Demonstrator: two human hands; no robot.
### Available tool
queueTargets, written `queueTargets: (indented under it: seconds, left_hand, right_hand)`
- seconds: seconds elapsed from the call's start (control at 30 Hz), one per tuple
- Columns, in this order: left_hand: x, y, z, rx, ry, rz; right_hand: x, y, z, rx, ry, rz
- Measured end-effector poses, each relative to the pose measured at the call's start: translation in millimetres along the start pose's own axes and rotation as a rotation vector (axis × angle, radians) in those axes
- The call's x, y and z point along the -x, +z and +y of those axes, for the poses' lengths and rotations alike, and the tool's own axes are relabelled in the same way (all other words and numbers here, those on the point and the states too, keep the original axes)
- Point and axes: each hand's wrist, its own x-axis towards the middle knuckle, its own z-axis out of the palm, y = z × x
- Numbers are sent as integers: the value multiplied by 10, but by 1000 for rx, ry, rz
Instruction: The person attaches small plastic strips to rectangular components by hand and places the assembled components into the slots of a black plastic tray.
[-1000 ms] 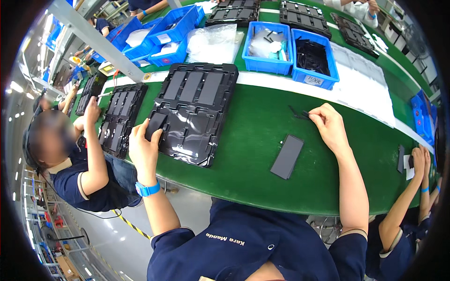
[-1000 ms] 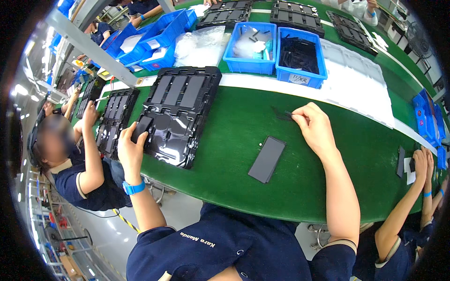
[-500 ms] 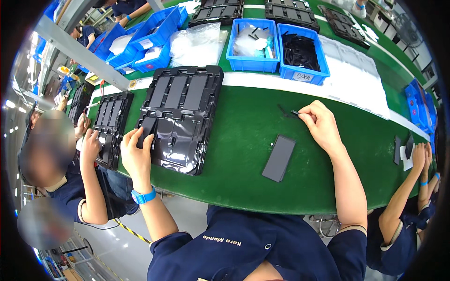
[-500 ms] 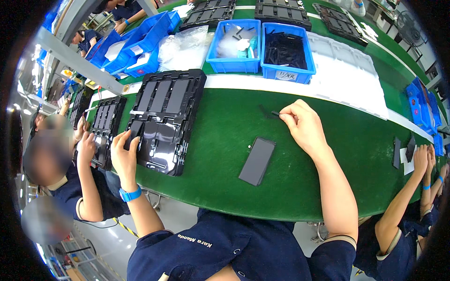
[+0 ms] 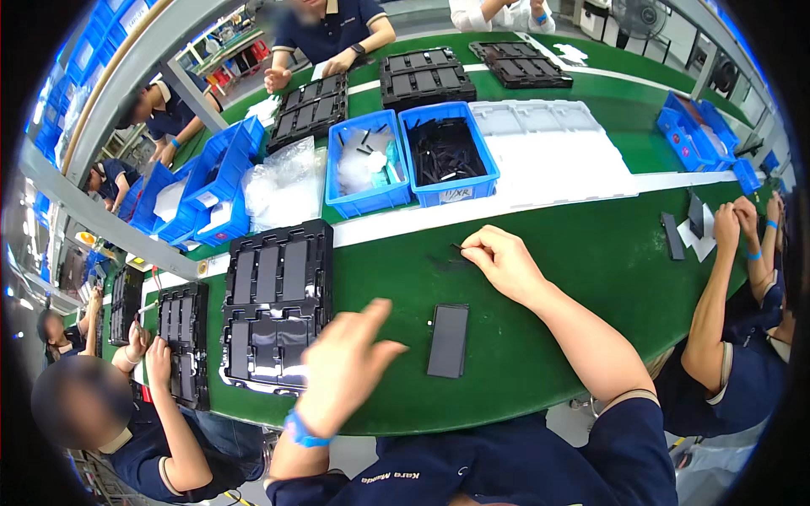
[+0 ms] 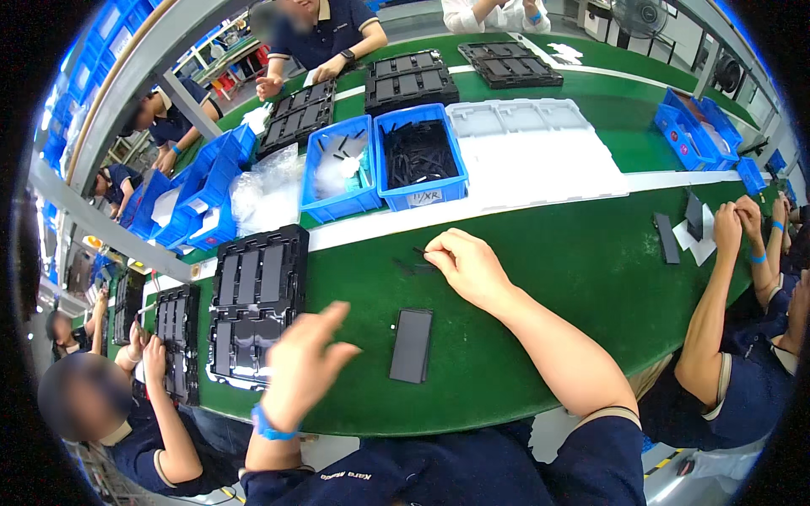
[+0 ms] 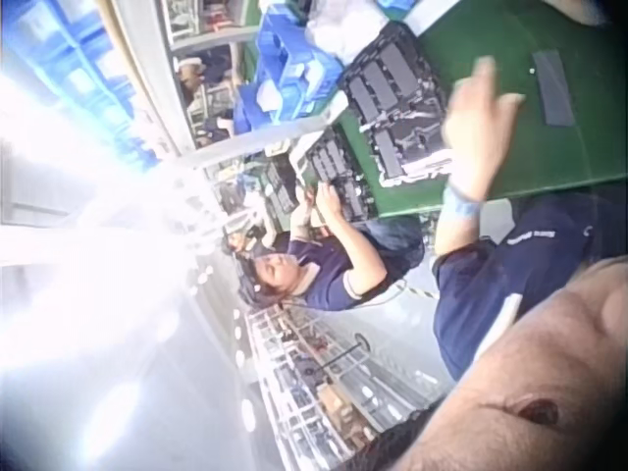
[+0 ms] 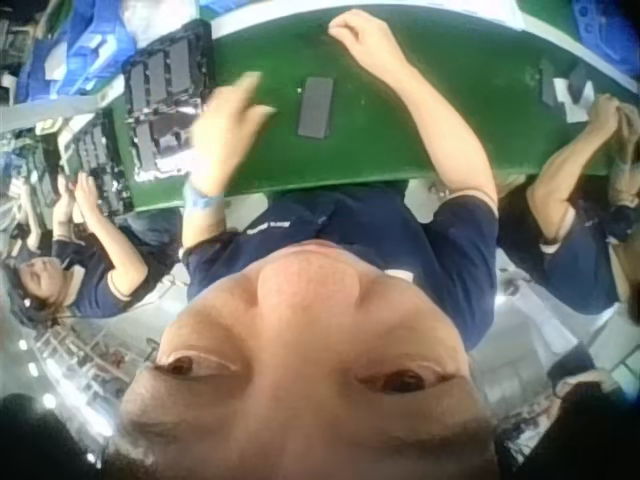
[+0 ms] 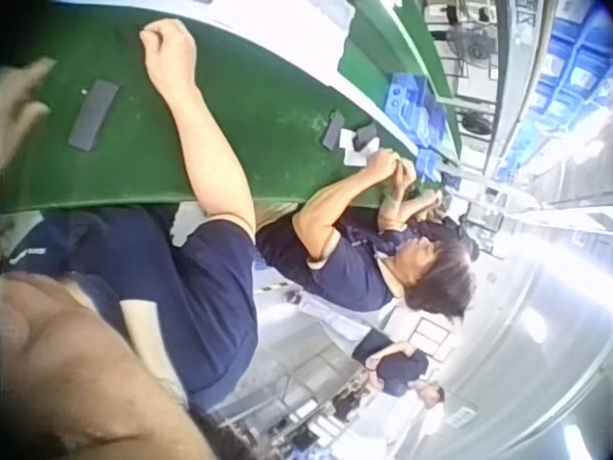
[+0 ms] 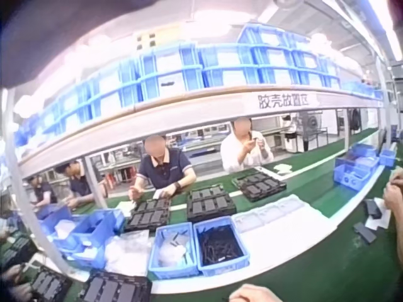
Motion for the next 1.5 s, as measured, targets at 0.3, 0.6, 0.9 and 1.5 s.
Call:
queueTargets:
  seconds: [0.3,0.6,0.9,1.5]
  left_hand:
    - [-66,503,416,-236,260,-158]
    - [-120,456,268,372,55,-300]
    - [-165,634,101,856,-3,-49]
    - [-214,525,179,310,119,152]
  right_hand:
    - [10,61,9,-106,-23,37]
    - [-32,82,33,-168,-60,44]
    - [30,26,-140,-444,175,-46]
    - [176,83,-328,-750,361,-384]
